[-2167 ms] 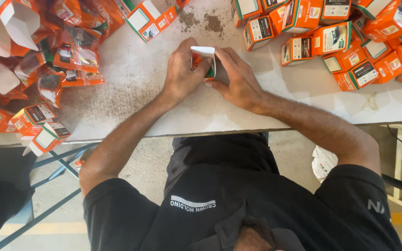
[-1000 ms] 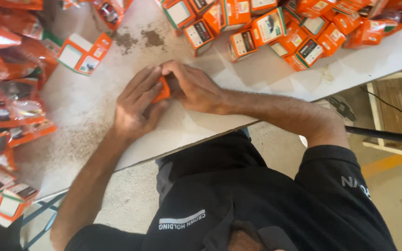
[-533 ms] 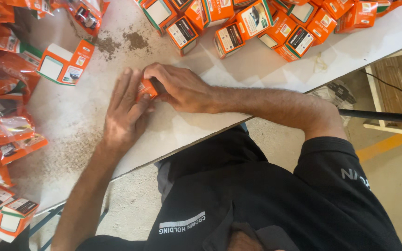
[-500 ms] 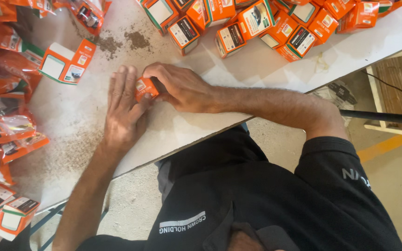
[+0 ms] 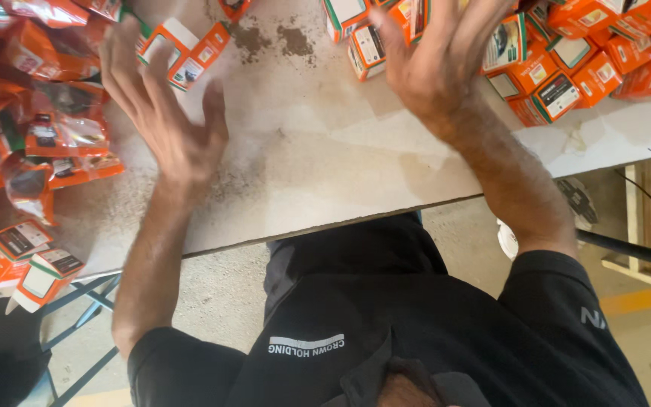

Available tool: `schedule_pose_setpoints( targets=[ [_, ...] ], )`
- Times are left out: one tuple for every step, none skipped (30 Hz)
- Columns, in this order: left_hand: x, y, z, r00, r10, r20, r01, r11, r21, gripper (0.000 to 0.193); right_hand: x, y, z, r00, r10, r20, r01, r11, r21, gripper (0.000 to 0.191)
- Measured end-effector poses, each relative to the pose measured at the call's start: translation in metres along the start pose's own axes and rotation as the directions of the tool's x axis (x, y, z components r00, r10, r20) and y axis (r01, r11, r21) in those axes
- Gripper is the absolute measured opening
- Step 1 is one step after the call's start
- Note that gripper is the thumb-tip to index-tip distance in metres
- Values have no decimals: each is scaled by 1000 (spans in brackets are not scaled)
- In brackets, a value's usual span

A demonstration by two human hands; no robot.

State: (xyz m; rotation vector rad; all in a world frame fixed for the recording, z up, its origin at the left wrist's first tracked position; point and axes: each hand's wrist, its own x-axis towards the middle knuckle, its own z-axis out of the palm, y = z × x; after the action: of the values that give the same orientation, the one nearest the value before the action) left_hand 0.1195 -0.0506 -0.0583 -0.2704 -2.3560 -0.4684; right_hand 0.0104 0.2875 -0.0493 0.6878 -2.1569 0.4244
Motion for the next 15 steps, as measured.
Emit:
schedule_pose_setpoints(
  targets=[
    [7, -7, 1, 997, -45, 55, 42, 998, 52, 55, -1, -4, 2, 997, -78, 29, 73, 988, 137, 55],
    [12, -12, 2, 990, -90, 109, 78, 991, 108, 57, -4, -13, 2, 986, -159, 53, 139, 952, 274, 52],
    [17, -15, 4, 966, -165, 196, 139, 980, 140, 55, -7, -24, 2, 968, -239, 70, 192, 893, 407, 50],
    [19, -15, 6, 931, -237, 278, 194, 965, 175, 54, -12, -39, 3, 950, -194, 243, 20, 817, 576, 49],
    [19, -11, 9, 954, -190, 232, 169, 980, 107, 55, -16, -53, 4, 893, -189, 409, -169, 701, 693, 48],
    [17, -1, 12, 973, -142, 182, 137, 990, 40, 56, -19, -63, 7, 823, -165, 544, -388, 535, 750, 57],
    [13, 10, 16, 987, -95, 131, 99, 995, -24, 57, -22, -73, 10, 727, -176, 664, -589, 336, 735, 67],
    [10, 23, 20, 989, 86, 123, -84, 996, -20, 51, -26, -80, 13, 608, -223, 762, -758, 120, 641, 78],
    [8, 38, 24, 960, 258, 112, -258, 966, -15, 47, -29, -83, 17, 667, -209, 715, -731, 2, 683, 75],
    [6, 51, 28, 943, 311, 117, -304, 950, -76, 53, -30, -84, 22, 725, -192, 661, -685, -114, 719, 72],
    [7, 62, 32, 923, 368, 113, -353, 926, -135, 60, -31, -81, 27, 781, -168, 602, -625, -225, 748, 69],
    [11, 65, 33, 932, 342, 122, -288, 901, -324, 62, -30, -75, 32, 775, -100, 624, -631, -184, 754, 69],
    [19, 65, 35, 937, 320, 142, -210, 838, -504, 64, -30, -69, 34, 762, -25, 647, -642, -149, 752, 70],
    [27, 60, 36, 938, 301, 173, -113, 737, -667, 67, -31, -64, 34, 739, 55, 671, -662, -119, 740, 70],
    [37, 52, 39, 953, 253, 166, -76, 731, -678, 65, -32, -59, 34, 778, 33, 627, -628, 37, 778, 68]
  ],
)
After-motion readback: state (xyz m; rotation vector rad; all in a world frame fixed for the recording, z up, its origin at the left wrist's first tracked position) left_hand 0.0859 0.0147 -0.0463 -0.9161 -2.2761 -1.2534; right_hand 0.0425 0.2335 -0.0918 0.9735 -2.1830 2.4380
